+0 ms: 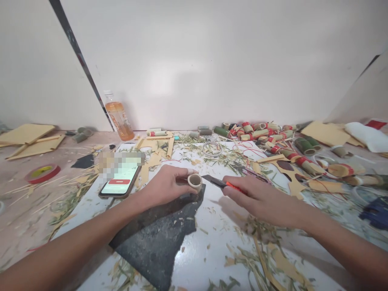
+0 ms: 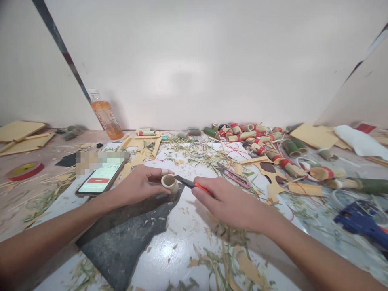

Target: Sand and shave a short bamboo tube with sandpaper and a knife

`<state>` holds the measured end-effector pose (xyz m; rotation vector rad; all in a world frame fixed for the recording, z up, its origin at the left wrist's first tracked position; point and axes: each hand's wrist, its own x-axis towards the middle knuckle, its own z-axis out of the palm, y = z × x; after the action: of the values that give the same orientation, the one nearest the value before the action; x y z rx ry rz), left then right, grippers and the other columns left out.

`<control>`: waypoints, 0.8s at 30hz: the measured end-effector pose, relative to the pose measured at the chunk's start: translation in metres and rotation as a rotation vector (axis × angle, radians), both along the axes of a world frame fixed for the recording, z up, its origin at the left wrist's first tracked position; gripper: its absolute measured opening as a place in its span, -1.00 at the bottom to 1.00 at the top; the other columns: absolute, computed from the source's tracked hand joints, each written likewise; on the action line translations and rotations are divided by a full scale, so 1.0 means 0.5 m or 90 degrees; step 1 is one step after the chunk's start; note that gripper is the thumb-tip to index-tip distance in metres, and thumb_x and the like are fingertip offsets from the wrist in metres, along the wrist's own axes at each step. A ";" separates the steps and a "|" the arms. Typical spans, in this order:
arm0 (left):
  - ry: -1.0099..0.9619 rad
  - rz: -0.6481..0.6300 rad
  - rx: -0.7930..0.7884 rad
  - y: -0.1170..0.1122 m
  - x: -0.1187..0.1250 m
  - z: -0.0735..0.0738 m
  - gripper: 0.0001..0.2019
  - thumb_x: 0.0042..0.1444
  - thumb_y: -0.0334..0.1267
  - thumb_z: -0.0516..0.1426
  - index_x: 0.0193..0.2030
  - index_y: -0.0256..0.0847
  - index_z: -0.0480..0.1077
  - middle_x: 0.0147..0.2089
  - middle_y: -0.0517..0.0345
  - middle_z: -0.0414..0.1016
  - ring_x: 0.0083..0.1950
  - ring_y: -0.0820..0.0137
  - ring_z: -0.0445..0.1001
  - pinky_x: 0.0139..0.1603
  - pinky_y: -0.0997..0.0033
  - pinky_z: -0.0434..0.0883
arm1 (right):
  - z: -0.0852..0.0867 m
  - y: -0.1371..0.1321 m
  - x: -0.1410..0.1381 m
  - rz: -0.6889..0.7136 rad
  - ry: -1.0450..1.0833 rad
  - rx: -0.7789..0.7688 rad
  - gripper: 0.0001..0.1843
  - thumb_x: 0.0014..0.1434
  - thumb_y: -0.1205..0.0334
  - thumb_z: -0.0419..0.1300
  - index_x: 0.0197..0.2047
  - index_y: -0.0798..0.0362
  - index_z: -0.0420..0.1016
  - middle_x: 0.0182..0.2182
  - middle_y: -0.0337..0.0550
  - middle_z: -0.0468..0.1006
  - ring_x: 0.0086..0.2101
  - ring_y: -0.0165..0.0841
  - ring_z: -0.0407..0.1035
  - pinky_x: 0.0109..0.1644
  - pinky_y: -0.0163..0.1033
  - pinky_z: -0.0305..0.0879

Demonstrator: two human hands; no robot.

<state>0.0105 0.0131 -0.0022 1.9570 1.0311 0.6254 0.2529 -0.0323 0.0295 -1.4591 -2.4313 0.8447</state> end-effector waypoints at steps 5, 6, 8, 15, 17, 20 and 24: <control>0.012 -0.003 0.008 -0.002 0.002 0.003 -0.85 -0.03 -0.32 0.26 -0.26 -0.19 0.55 -0.23 0.23 0.61 -0.17 0.33 0.54 -0.12 0.45 0.40 | -0.005 -0.003 -0.004 0.036 -0.067 0.030 -0.63 0.37 0.07 -0.12 -0.44 0.02 0.21 -0.60 -0.33 0.28 -0.57 -0.44 0.17 -0.48 -0.31 -0.02; 0.010 -0.005 0.006 -0.003 0.002 0.005 -0.86 -0.03 -0.33 0.25 -0.27 -0.19 0.55 -0.24 0.24 0.61 -0.18 0.35 0.53 -0.13 0.46 0.40 | -0.007 -0.003 -0.003 0.039 -0.075 0.034 -0.63 0.37 0.08 -0.12 -0.44 0.02 0.22 -0.61 -0.33 0.28 -0.57 -0.45 0.17 -0.48 -0.31 -0.03; 0.006 -0.009 0.003 -0.004 0.003 0.006 -0.86 -0.03 -0.33 0.25 -0.27 -0.18 0.56 -0.24 0.24 0.61 -0.19 0.36 0.53 -0.12 0.46 0.40 | -0.011 -0.003 -0.002 0.042 -0.096 0.051 -0.62 0.38 0.08 -0.13 -0.44 0.02 0.22 -0.61 -0.32 0.29 -0.58 -0.44 0.19 -0.48 -0.31 -0.04; 0.031 -0.003 0.063 -0.004 0.003 0.004 -0.83 -0.02 -0.28 0.25 -0.24 -0.15 0.57 -0.20 0.23 0.61 -0.17 0.33 0.53 -0.09 0.42 0.39 | -0.020 -0.014 -0.009 0.024 -0.213 0.175 -0.65 0.37 0.10 -0.15 -0.40 0.01 0.24 -0.60 -0.23 0.39 -0.53 -0.35 0.29 -0.44 -0.28 -0.08; 0.034 -0.006 0.072 -0.005 0.002 0.004 -0.85 -0.01 -0.28 0.25 -0.24 -0.14 0.57 -0.20 0.23 0.61 -0.18 0.34 0.53 -0.10 0.44 0.38 | -0.020 -0.019 -0.011 0.020 -0.234 0.190 -0.66 0.37 0.11 -0.16 -0.38 0.01 0.25 -0.60 -0.21 0.40 -0.52 -0.32 0.31 -0.45 -0.28 -0.09; 0.039 -0.015 0.073 -0.008 0.002 0.005 -0.84 0.01 -0.29 0.25 -0.23 -0.15 0.57 -0.23 0.23 0.61 -0.20 0.36 0.52 -0.13 0.47 0.37 | -0.019 -0.023 -0.010 0.028 -0.243 0.198 -0.67 0.37 0.11 -0.16 -0.38 0.00 0.25 -0.60 -0.21 0.41 -0.52 -0.31 0.32 -0.45 -0.28 -0.11; 0.046 -0.027 0.079 -0.012 0.004 0.008 -0.83 0.02 -0.30 0.24 -0.20 -0.15 0.57 -0.23 0.23 0.61 -0.23 0.38 0.51 -0.18 0.50 0.36 | -0.018 -0.023 -0.003 0.052 -0.221 0.178 -0.65 0.37 0.09 -0.15 -0.40 0.01 0.24 -0.59 -0.22 0.41 -0.53 -0.33 0.32 -0.46 -0.28 -0.11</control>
<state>0.0124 0.0072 0.0019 2.1180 1.0126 0.6115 0.2515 -0.0438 0.0206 -1.5077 -2.7327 0.2585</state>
